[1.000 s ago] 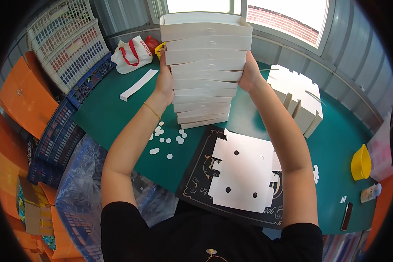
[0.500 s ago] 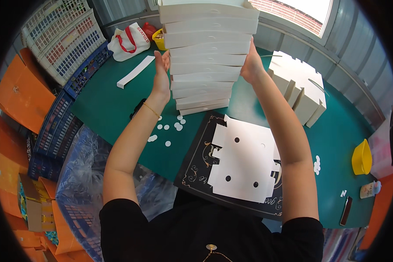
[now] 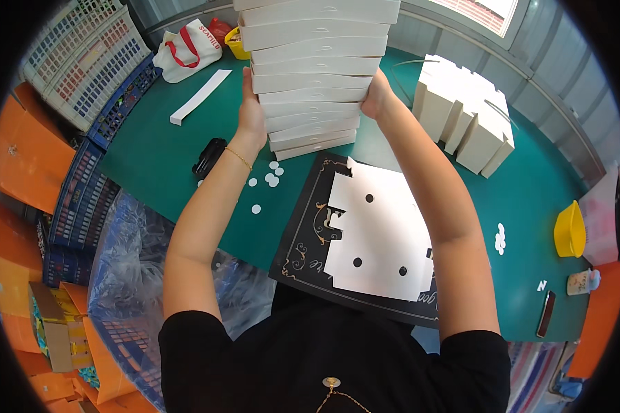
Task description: Fold and assemble white cardboard boxes at a workbench.
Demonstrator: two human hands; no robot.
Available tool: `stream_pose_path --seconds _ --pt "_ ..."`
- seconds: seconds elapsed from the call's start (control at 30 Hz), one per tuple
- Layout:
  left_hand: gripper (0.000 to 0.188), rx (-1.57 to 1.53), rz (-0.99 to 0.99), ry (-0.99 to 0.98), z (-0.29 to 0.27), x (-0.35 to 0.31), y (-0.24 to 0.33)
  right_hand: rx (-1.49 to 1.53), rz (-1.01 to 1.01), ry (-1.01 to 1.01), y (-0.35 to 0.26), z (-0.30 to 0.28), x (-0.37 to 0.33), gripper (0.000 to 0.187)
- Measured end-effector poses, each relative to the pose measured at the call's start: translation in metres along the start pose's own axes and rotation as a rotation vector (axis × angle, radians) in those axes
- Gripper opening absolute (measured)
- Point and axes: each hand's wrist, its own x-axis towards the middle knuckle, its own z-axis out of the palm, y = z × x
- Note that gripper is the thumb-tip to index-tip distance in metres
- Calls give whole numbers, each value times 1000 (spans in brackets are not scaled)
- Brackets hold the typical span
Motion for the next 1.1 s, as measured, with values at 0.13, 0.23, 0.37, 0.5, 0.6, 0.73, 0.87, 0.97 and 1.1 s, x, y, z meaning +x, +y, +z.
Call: stream_pose_path --seconds 0.13,0.23,0.37,0.5,0.6,0.73,0.87,0.97,1.1 --pt "87 -26 4 11 2 9 1 30 0 3 -3 4 1 54" --pt "84 -69 21 -18 0 25 -1 65 -9 -31 -4 5 13 54" --pt "80 -53 69 2 3 36 -9 74 -40 -63 -3 -6 29 57" --pt "77 -94 70 0 -1 41 -17 62 -101 -27 7 -23 32 62" --pt "66 5 153 282 -27 58 -39 -269 -34 303 18 -61 44 66" --pt "41 144 549 384 -34 -9 -21 -757 -127 98 15 -108 -60 60" --pt "40 600 549 -222 -47 -103 -26 -1101 63 -314 5 -137 -195 48" --pt "49 879 474 -894 -28 -161 -21 -1338 23 -418 19 -128 -268 75" --pt "80 914 223 -1082 -3 -201 -41 -1518 141 -272 36 -126 -326 102"
